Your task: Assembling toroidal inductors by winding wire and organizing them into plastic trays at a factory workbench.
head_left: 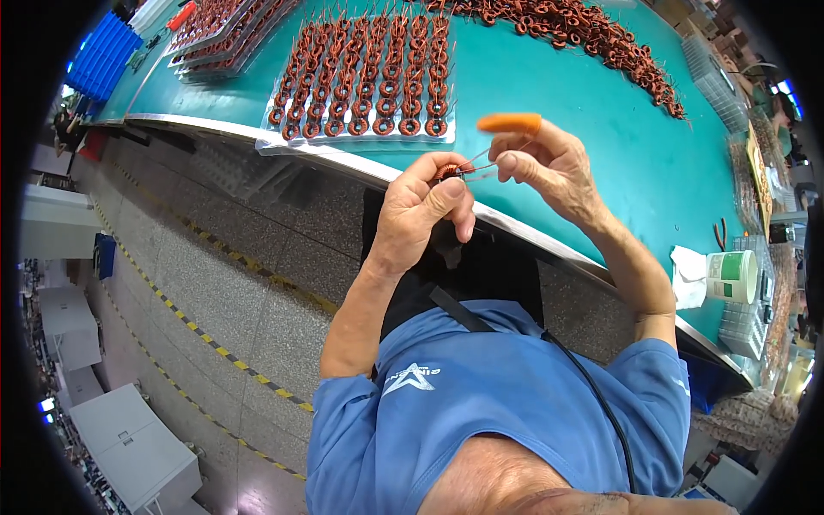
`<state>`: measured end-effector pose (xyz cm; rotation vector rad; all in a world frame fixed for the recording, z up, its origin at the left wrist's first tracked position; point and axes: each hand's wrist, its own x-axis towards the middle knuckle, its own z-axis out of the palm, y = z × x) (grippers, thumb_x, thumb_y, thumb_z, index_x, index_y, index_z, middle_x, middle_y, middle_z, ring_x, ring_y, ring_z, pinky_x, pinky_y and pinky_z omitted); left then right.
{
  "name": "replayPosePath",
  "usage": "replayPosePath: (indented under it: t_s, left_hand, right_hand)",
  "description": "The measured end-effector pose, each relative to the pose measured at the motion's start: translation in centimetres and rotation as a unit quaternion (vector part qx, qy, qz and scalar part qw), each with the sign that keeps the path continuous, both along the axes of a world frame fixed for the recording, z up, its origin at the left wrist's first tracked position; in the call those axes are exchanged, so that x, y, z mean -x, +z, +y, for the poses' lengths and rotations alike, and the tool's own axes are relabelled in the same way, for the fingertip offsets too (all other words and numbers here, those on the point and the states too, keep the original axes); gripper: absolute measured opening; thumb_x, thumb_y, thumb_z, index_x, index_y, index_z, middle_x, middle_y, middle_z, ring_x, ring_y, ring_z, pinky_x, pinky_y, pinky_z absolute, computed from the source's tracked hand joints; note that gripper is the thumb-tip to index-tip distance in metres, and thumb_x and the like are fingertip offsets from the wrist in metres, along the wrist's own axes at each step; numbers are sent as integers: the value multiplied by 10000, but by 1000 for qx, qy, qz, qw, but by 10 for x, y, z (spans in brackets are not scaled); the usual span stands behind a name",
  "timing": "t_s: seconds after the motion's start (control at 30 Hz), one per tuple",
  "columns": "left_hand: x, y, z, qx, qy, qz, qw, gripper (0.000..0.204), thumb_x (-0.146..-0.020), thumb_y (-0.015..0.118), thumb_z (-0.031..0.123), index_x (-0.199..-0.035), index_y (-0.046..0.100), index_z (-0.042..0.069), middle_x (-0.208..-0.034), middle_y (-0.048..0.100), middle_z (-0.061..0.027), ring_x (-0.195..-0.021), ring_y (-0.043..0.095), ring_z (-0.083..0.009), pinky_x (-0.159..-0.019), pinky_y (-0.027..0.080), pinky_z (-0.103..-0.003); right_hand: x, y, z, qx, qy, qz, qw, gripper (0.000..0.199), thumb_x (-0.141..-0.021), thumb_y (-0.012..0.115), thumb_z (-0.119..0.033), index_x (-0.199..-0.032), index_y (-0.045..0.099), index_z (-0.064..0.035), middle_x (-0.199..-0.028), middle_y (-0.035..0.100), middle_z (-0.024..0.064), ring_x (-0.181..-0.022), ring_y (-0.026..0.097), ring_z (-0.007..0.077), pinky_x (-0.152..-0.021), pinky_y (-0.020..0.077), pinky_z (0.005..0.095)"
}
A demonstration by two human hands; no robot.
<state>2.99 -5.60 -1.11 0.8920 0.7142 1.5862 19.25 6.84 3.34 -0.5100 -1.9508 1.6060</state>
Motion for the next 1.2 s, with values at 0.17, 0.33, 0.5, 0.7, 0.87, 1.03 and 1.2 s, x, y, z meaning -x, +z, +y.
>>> replayPosePath:
  t_s: [0.17,0.33,0.5,0.7,0.87,1.03,1.2]
  left_hand:
    - [3,-6,3,26,-5,76,997,462,-1011,439,389,-1163,513,-41,-667,539,-56,-589,544,-120,-566,462,-238]
    - [-5,-3,7,-7,60,154,986,380,-1026,429,320,-1203,507,-7,-682,554,-43,-599,544,-97,-560,462,-229]
    - [-11,-6,8,9,108,97,989,305,-1030,421,270,-1183,480,13,-707,568,-55,-595,547,-104,-559,456,-224]
    - [-17,-4,10,17,111,111,987,303,-1019,460,265,-1147,479,-10,-706,578,-38,-612,548,-83,-567,452,-208]
    - [-22,-11,6,-9,140,131,981,268,-1012,479,245,-1103,490,-6,-688,563,-29,-597,531,-83,-560,447,-216]
    - [-29,-13,6,-11,166,102,981,241,-1011,476,231,-1076,490,-1,-673,550,-28,-585,525,-81,-547,446,-218]
    - [-26,-3,4,11,143,120,982,243,-1011,475,233,-1072,494,-2,-681,553,-30,-585,530,-82,-543,446,-216]
  right_hand:
    - [3,2,4,40,6,-46,998,289,-904,667,-286,-933,670,2,-718,644,53,-633,600,102,-569,481,232]
    - [6,-4,9,148,20,-29,988,293,-904,663,-296,-897,664,-3,-640,604,37,-561,566,103,-510,428,230]
    - [10,-10,3,111,-1,-21,994,299,-897,674,-290,-998,666,-9,-788,642,43,-656,594,101,-576,473,239]
    - [7,-12,-6,-14,-43,-61,997,233,-890,685,-215,-964,667,4,-769,668,62,-638,621,103,-549,487,236]
    - [6,-8,-16,-144,-90,-73,983,184,-871,697,-163,-911,667,14,-742,685,96,-592,640,128,-514,497,255]
    - [8,-11,-18,-148,-96,-71,982,220,-884,689,-196,-970,669,5,-758,668,72,-630,619,115,-539,489,257]
    - [8,-14,-12,100,-16,44,994,253,-946,611,-211,-1083,643,-1,-801,619,22,-650,564,78,-576,471,220]
